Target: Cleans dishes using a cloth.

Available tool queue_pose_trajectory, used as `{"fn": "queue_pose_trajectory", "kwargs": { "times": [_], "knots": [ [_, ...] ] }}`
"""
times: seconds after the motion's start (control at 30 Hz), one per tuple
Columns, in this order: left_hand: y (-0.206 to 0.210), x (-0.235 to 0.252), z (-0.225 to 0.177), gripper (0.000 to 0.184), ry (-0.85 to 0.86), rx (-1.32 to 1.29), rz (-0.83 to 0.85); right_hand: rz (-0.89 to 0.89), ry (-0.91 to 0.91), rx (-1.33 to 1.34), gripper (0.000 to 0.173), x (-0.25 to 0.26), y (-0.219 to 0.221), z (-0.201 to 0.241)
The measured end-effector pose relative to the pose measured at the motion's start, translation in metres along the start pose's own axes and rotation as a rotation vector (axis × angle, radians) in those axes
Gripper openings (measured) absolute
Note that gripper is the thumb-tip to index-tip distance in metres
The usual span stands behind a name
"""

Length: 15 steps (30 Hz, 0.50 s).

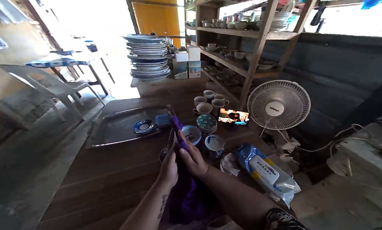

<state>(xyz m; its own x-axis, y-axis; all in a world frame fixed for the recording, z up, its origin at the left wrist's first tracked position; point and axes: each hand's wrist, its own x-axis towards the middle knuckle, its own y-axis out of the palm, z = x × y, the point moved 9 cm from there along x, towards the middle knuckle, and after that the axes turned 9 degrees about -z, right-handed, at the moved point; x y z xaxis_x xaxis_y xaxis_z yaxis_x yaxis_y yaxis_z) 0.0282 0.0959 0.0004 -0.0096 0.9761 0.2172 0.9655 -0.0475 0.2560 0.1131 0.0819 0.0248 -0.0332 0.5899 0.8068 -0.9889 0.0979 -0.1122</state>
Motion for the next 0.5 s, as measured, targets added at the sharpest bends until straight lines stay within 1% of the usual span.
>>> {"fn": "queue_pose_trajectory", "kwargs": {
  "times": [0.1,0.2,0.23,0.3,0.33,0.43,0.47,0.5],
  "knots": [
    [-0.002,0.002,0.002,0.052,-0.032,-0.054,0.015,0.024,-0.056,0.011,0.055,0.001,0.001,0.004],
    [-0.007,0.004,0.005,0.051,-0.075,-0.082,-0.053,0.056,-0.08,-0.035,0.056,0.0,0.002,-0.001],
    [-0.009,0.006,0.006,0.057,-0.06,-0.086,-0.05,0.069,-0.067,-0.046,0.056,0.001,0.004,-0.004],
    [-0.012,0.01,0.007,0.083,-0.015,-0.042,-0.015,0.069,-0.028,-0.06,0.056,0.002,0.006,-0.009],
    [-0.012,0.011,0.006,0.089,0.0,-0.022,-0.005,0.061,-0.003,-0.064,0.055,0.002,0.008,-0.011],
    [-0.012,0.012,0.003,0.101,0.022,-0.012,0.032,0.04,0.037,-0.044,0.055,0.001,0.01,-0.009],
    [-0.013,0.012,0.002,0.102,0.02,-0.024,0.026,0.037,0.018,-0.029,0.054,0.002,0.01,-0.004],
    [-0.015,0.012,0.002,0.099,0.013,-0.041,0.008,0.036,-0.011,-0.016,0.053,0.003,0.01,0.002]
  ]
}}
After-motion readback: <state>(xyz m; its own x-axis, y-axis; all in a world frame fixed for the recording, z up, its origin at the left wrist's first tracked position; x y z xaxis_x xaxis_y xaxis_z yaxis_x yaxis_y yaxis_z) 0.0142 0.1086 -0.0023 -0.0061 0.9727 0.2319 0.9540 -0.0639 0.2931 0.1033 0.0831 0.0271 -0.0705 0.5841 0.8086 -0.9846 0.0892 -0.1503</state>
